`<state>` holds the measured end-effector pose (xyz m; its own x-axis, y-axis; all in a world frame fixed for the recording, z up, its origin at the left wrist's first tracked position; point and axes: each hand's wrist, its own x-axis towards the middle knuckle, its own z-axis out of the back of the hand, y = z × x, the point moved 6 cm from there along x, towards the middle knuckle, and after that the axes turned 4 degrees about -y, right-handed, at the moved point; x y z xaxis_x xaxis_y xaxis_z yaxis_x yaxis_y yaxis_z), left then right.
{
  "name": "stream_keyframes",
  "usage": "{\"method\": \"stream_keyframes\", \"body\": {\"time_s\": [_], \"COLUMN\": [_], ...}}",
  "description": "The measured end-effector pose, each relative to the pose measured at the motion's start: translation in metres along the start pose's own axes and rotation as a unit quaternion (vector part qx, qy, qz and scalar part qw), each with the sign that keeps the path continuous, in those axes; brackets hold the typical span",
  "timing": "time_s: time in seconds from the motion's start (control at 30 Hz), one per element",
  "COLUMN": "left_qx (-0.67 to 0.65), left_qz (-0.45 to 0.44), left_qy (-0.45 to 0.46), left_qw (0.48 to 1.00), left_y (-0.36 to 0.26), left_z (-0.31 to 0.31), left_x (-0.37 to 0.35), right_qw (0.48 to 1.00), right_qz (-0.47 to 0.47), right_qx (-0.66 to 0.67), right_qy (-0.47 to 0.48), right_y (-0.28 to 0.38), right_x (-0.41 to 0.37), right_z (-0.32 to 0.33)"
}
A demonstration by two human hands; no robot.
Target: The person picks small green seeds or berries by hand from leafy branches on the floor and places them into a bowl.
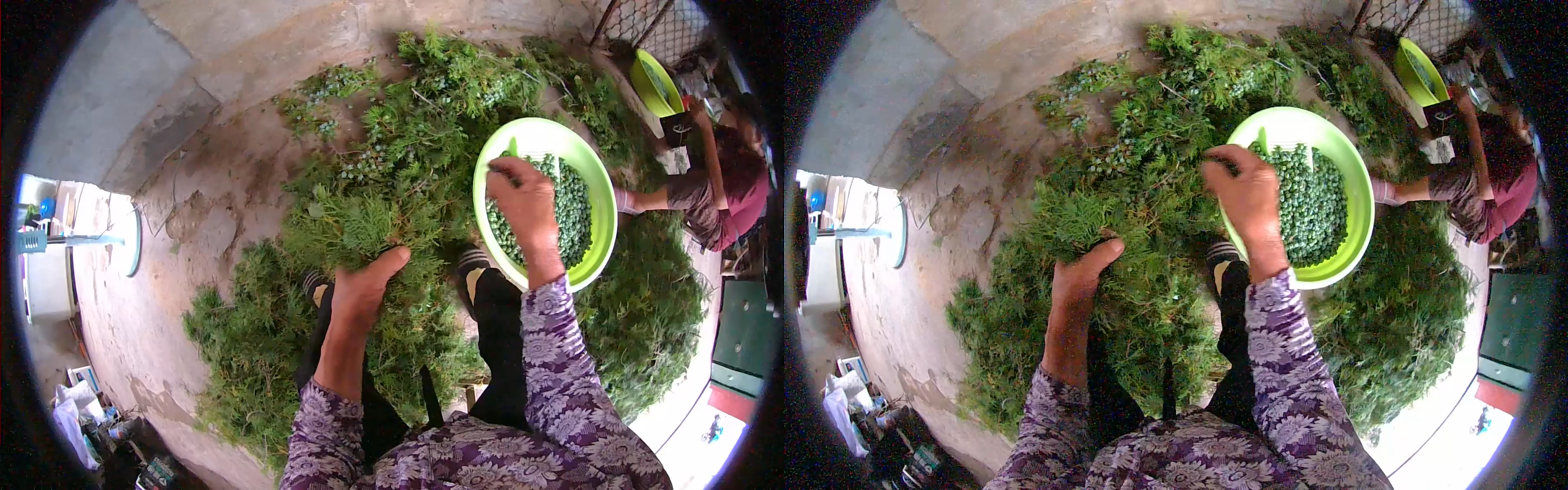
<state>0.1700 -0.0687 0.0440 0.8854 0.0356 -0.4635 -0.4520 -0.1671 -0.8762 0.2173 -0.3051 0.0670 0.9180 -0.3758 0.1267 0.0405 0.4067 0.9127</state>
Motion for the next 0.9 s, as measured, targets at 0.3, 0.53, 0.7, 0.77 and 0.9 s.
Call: {"method": "stream_keyframes", "body": {"time_s": [0.3, 0.53, 0.7, 0.77, 0.9], "left_qx": [0.083, 0.135, 0.102, 0.015, 0.012], "left_qz": [-0.035, -0.078, -0.030, -0.053, -0.055], "left_qy": [0.024, 0.029, 0.044, 0.071, 0.057], "left_qw": [0.996, 0.987, 0.993, 0.996, 0.997], "left_y": [0.019, 0.000, 0.008, 0.009, -0.006], "left_z": [-0.001, -0.019, -0.019, -0.019, -0.018], "left_x": [0.010, -0.001, 0.001, 0.002, -0.004], "right_qw": [0.991, 0.951, 0.962, 0.960, 0.963], "right_qz": [0.049, -0.014, 0.035, 0.005, -0.004], "right_qx": [-0.120, 0.119, 0.136, 0.135, 0.080], "right_qy": [-0.010, 0.286, 0.234, 0.244, 0.259], "right_y": [-0.011, 0.044, 0.030, 0.026, 0.023], "right_x": [0.006, -0.043, -0.041, -0.040, -0.038], "right_z": [0.018, -0.065, -0.073, -0.072, -0.067]}}
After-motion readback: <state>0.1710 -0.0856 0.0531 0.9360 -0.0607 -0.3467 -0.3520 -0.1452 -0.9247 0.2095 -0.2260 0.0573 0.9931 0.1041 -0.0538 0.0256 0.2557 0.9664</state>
